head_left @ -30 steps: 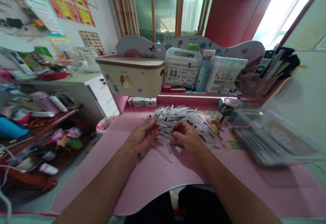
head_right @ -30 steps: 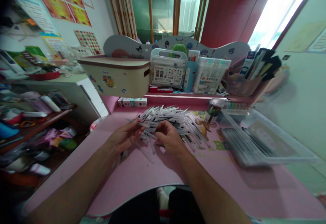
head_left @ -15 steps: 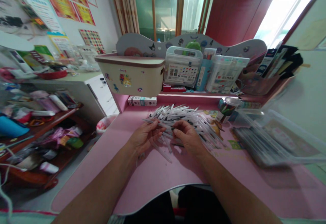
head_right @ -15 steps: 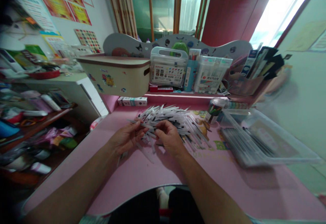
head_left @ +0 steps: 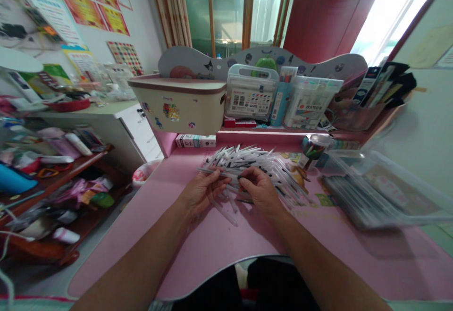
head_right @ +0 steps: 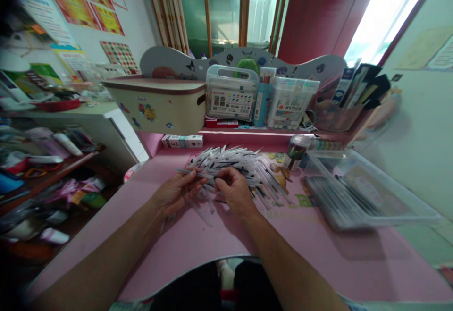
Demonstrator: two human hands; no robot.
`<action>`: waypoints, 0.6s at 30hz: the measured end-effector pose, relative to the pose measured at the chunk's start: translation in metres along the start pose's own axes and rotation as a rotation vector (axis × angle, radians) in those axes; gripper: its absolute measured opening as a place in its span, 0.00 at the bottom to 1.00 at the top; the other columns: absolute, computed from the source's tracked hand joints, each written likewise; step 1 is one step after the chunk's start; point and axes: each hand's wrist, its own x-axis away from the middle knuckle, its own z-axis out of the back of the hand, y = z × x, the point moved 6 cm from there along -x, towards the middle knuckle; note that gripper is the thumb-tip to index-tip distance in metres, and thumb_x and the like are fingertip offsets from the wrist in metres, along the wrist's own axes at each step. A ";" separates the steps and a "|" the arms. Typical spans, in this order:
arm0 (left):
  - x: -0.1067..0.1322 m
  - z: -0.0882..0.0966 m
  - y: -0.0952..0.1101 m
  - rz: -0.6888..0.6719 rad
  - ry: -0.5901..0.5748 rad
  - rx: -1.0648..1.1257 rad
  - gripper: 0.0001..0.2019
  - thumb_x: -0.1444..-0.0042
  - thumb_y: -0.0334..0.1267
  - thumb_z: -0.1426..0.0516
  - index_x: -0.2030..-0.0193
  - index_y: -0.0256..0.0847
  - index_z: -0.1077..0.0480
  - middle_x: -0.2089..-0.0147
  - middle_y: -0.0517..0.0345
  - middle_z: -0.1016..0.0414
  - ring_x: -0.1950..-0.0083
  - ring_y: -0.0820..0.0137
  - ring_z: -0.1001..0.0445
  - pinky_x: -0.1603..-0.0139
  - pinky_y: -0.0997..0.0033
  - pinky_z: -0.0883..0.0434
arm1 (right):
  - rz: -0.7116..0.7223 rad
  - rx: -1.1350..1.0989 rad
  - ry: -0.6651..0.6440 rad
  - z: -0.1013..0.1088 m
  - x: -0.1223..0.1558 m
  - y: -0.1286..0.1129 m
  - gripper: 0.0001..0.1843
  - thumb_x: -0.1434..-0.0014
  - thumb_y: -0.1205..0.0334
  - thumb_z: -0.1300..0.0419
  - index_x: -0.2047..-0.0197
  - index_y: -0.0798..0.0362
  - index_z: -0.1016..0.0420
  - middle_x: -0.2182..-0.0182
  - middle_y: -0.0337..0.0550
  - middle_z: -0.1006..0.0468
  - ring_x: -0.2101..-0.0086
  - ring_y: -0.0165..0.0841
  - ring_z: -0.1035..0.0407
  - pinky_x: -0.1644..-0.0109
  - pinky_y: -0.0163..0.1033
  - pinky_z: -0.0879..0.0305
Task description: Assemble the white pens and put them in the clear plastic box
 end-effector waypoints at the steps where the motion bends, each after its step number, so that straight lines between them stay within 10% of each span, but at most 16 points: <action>1: 0.000 0.000 0.000 -0.002 0.002 -0.004 0.07 0.37 0.22 0.47 0.60 0.31 0.29 0.67 0.48 0.19 0.69 0.69 0.17 0.71 0.79 0.20 | 0.002 0.007 -0.001 0.000 0.001 0.000 0.10 0.54 0.59 0.34 0.69 0.52 0.30 0.77 0.33 0.30 0.76 0.27 0.35 0.70 0.34 0.36; 11: 0.004 -0.007 0.002 -0.018 -0.028 -0.027 0.05 0.42 0.21 0.41 0.64 0.33 0.28 0.66 0.48 0.18 0.68 0.67 0.17 0.70 0.78 0.20 | 0.068 0.305 0.011 0.004 0.005 -0.005 0.23 0.37 0.47 0.46 0.79 0.52 0.35 0.82 0.35 0.38 0.79 0.27 0.44 0.76 0.33 0.47; 18: 0.001 -0.003 0.004 -0.049 -0.025 -0.055 0.06 0.41 0.20 0.43 0.63 0.33 0.28 0.65 0.48 0.17 0.67 0.68 0.17 0.68 0.79 0.20 | 0.000 0.102 -0.056 -0.003 0.008 0.001 0.13 0.47 0.54 0.37 0.61 0.48 0.33 0.70 0.34 0.34 0.76 0.27 0.40 0.74 0.32 0.39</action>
